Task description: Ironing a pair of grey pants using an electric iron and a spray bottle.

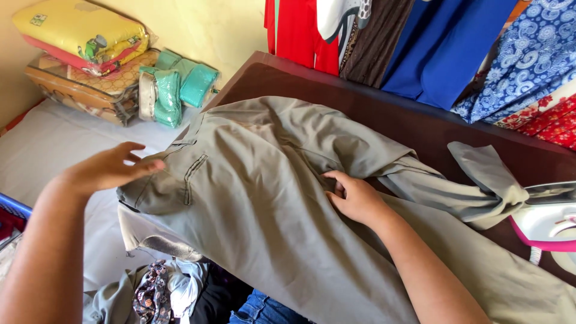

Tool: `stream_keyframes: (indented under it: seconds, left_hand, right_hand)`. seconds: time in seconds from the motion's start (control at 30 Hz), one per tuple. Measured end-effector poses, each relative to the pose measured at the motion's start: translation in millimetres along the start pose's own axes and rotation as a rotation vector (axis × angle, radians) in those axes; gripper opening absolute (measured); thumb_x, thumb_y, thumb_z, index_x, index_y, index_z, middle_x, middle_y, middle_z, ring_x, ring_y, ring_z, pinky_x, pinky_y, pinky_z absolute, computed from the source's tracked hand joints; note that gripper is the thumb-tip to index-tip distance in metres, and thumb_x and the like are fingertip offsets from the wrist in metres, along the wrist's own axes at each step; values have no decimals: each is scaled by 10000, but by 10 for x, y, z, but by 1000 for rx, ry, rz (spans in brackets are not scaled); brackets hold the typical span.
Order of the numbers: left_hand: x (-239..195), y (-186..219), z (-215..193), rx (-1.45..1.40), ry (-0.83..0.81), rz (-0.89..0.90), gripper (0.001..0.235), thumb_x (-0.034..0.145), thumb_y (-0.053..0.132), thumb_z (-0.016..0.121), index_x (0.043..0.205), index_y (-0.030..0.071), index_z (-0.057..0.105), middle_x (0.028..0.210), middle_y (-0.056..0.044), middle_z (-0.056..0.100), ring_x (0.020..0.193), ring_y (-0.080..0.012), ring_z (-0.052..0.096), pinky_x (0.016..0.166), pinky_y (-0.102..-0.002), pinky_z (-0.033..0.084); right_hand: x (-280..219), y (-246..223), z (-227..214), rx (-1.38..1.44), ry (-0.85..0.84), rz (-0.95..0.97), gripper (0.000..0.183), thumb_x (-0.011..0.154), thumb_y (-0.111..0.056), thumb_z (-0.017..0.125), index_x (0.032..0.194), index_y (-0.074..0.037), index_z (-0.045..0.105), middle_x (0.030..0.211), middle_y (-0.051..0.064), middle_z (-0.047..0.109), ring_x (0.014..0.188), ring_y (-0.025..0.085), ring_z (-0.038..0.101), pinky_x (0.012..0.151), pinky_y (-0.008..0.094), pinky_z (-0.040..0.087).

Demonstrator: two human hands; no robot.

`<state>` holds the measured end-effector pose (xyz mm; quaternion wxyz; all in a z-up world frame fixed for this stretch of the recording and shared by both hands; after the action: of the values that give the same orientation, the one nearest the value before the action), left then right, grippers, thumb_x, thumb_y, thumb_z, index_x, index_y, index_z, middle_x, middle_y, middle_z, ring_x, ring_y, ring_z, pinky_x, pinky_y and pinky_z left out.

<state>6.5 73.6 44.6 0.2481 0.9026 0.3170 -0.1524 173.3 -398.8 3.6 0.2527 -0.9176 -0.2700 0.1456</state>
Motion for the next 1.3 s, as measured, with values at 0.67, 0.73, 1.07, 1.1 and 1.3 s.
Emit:
stream_keyframes:
  seconds: [0.67,0.73,1.07,1.1,1.3]
  left_hand:
    - [494,136,78,-50,244,217,644,955,326,645,1529,92,471,1381,-208,642,1216,-396,648,996,-499,520]
    - [402,424,129,-10,260,150,652,972,374,612,1537,94,445,1460,-215,567,1276,-431,582,1034,-537,489]
    - [502,410,1188,320,927,100,582,869,639,643,1194,164,726,1060,-84,659,998,-326,675,698,-479,605]
    - [435,463,1159,326,1012,104,538,836,624,664,1084,148,707,1000,-87,628,938,-326,662,673,-462,599]
    - [491,466,1227,273,1092,93,471,775,593,678,871,132,646,812,-77,611,664,-322,683,571,-466,557]
  right_hand:
    - [926,-493,-991,-90,-117,44,297,906,-343,685,1124,-157,763,1029,11,791,881,169,694,825,320,558]
    - [1290,-600,-1051,-170,164,-80,447,882,-370,712,1260,-132,695,1180,132,670,1002,295,669,866,406,553]
    - [2982,-460,8,-264,123,-98,443,1016,-414,535,1434,-283,601,1332,79,631,1309,256,594,1088,413,482]
    - [3045,-563,84,-226,98,-94,445,1026,-415,502,1421,-245,617,1347,112,639,1322,279,587,1106,425,475]
    - [2974,-1123,252,-243,-52,35,542,1017,-505,437,846,-164,821,1057,159,768,1085,332,709,958,414,556]
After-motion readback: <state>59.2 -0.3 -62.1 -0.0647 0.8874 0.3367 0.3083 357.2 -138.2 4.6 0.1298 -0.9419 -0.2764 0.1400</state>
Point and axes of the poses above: each hand's wrist, its own x-axis towards the middle knuckle, its own z-axis out of the palm, y = z × x, the point moved 4 cm from there along x, towards the middle knuckle
